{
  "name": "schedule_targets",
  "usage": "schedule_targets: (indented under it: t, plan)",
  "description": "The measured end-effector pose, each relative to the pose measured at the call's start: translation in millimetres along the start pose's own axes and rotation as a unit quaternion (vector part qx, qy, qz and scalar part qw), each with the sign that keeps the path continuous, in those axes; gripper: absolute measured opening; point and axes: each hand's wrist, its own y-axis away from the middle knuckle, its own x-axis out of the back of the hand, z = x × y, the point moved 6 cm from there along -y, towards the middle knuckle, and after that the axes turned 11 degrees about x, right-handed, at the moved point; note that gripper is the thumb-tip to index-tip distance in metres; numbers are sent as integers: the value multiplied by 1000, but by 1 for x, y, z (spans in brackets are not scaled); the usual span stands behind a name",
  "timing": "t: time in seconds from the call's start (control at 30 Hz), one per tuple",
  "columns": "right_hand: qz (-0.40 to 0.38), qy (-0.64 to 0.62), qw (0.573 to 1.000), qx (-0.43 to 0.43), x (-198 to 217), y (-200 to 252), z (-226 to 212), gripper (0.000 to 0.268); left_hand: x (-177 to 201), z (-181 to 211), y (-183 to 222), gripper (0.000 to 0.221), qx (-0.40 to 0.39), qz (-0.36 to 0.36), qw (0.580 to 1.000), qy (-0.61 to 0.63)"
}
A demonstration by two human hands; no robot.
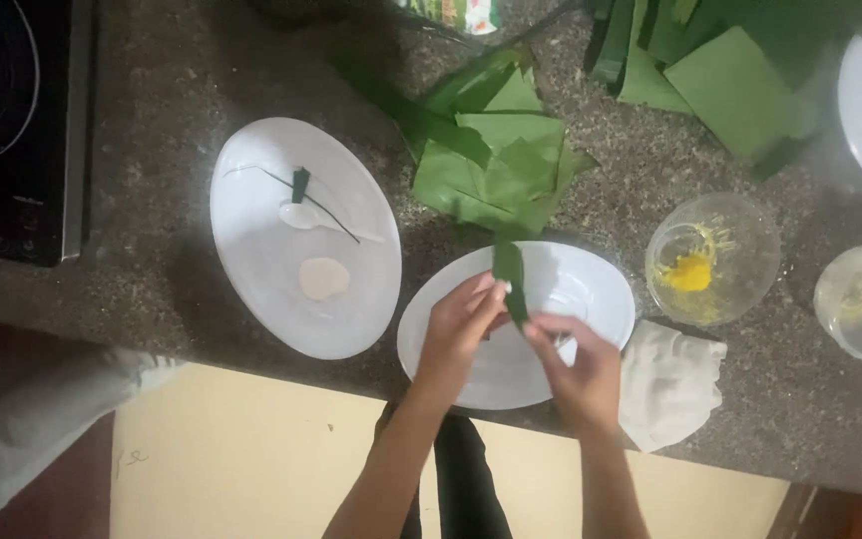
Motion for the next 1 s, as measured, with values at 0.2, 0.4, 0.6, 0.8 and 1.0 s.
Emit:
schedule_targets:
  t: [0.2,0.4,0.6,0.8,1.0]
  plan:
    - [-2,-109,990,-87,-12,26,37,10,-13,17,-4,29,-31,43,998,22]
    - [22,-120,992,-14,-1,-17,-18,22,-14,-1,-14,16,-47,4,998,-47]
    - [31,-11,988,152,11,-35,-39,29,-6,-9,-11,37,5,14,997,-77]
    - [29,71,961,265,0,-6,-35,23,-21,28,24,50,-6,-30,999,-26]
    - [20,37,965,259,-1,-2,-48,13,-18,25,31,47,-29,-33,999,-15]
